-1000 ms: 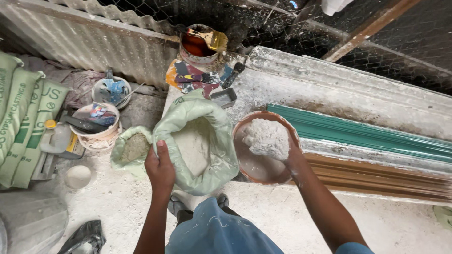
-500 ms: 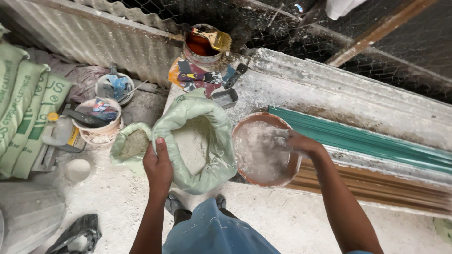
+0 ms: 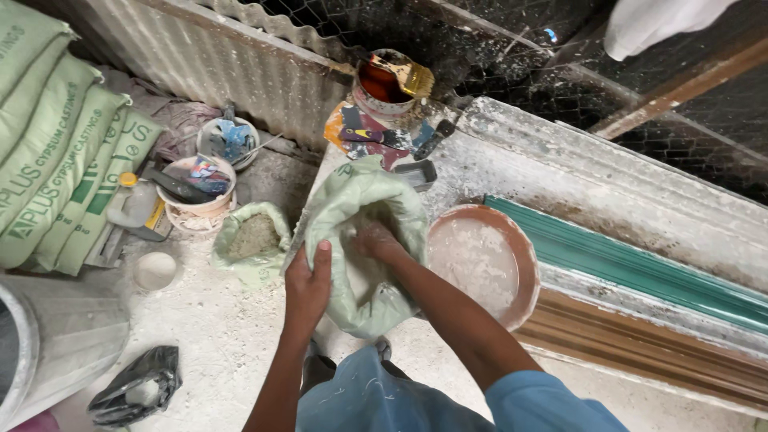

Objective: The person carries a bucket, fills a pink cup with water from a tap, and pours it into the bucket. They then scoop white powder from a bag into the bucket, repeating the scooping action multiple times.

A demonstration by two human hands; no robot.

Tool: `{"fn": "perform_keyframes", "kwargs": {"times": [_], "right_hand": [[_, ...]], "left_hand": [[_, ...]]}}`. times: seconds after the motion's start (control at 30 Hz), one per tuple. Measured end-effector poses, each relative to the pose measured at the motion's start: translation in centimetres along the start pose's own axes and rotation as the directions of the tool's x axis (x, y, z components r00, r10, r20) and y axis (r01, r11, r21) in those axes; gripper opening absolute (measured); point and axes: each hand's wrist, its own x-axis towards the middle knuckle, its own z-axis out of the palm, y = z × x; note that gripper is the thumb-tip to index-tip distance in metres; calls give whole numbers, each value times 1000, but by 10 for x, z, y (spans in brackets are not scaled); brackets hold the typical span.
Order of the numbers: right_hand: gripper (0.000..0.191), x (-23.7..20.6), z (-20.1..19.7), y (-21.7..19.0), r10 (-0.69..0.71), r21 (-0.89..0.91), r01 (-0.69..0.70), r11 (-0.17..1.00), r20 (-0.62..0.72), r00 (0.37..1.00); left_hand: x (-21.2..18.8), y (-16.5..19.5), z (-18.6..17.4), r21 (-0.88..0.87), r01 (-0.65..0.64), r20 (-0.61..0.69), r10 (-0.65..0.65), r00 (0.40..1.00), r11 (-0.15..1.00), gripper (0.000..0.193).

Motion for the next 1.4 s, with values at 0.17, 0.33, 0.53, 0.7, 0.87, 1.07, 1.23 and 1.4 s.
{"fn": "perform_keyframes", "kwargs": {"times": [0.17,0.33,0.53,0.7,0.87,1.07,1.23,1.4], "right_hand": [[61,-4,49,-21,23,-65,-13,998,148,989],[59,-3,36,-35,-45,172,-42,984,470,882],[56,48,-30,-3,-117,326,79,942,98,988],[54,68,-22,-6,-95,273,126,954,-125,988],[53,57,11,-29,-199,343,232,910,-129,971],[50,13,28,-23,-378,485,189,854,330,865],[48,-13,30,1,-404,639,-66,766,559,724],[46,-24,29,24,-537,865,-402,301,502,678]], "left_hand": [[-2,-1,-2,25,-137,-66,138,988,990,50],[2,-2,-6,-14,-130,-72,129,989,991,48],[14,-1,-14,-12,-43,-34,42,999,999,50],[21,1,-15,39,-51,-24,52,998,998,50],[31,0,-16,32,-126,-44,127,991,992,49],[44,-8,-8,7,-192,-82,192,978,981,47],[40,-9,-1,18,-182,-70,182,981,983,46],[30,-2,-2,40,-228,-102,231,968,973,46]]}}
